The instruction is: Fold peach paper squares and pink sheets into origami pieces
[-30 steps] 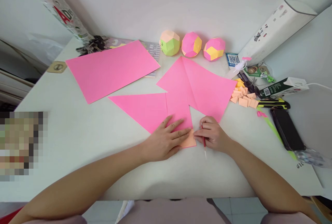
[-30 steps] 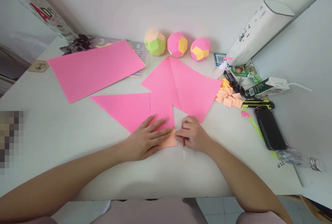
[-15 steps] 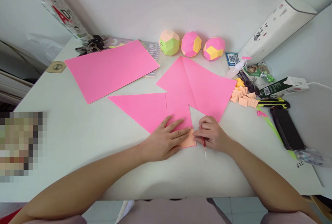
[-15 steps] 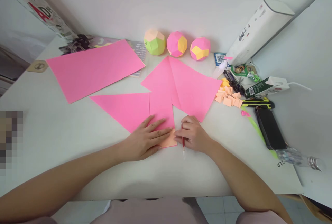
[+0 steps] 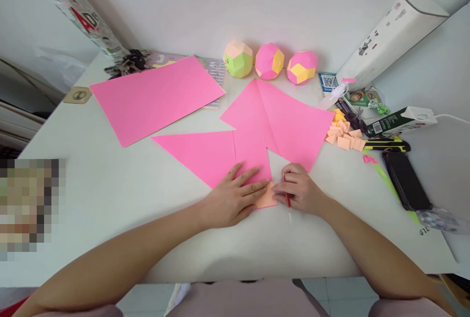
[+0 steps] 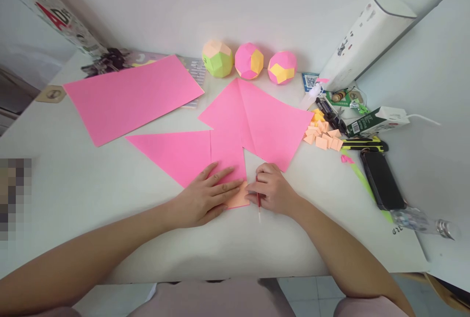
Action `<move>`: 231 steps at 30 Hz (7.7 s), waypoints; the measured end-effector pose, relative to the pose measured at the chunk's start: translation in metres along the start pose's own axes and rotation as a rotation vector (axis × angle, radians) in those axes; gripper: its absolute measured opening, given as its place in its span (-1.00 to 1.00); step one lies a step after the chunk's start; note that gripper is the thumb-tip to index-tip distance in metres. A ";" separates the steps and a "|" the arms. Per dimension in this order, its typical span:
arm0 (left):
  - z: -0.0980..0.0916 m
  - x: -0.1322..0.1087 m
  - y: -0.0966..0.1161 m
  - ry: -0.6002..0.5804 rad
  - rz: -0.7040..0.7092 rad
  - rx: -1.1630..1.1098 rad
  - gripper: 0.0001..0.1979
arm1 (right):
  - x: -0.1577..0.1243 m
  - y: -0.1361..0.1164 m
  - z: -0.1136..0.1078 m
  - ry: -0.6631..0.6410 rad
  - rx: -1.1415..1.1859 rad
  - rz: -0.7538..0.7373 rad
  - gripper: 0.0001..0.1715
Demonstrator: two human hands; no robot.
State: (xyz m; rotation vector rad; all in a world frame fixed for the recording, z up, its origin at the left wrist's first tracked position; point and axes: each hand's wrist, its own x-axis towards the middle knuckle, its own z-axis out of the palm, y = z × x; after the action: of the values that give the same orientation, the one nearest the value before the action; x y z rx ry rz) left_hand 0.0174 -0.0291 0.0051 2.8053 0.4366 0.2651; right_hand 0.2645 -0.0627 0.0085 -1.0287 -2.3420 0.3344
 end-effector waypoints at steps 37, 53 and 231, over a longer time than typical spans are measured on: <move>0.000 0.000 0.000 0.040 0.012 -0.032 -0.48 | 0.000 0.000 0.000 -0.008 0.016 0.014 -0.82; 0.004 -0.001 0.002 0.206 -0.062 -0.068 -0.57 | 0.000 0.000 0.001 -0.002 0.018 0.017 -0.86; -0.013 0.002 -0.021 0.222 0.141 -0.264 -0.72 | 0.011 -0.018 -0.009 0.050 0.258 0.049 -0.83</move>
State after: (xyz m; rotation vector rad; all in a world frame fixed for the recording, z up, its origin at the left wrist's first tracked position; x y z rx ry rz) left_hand 0.0107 -0.0062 0.0116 2.5584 0.2303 0.6216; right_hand 0.2530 -0.0668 0.0277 -0.9571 -2.1629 0.6051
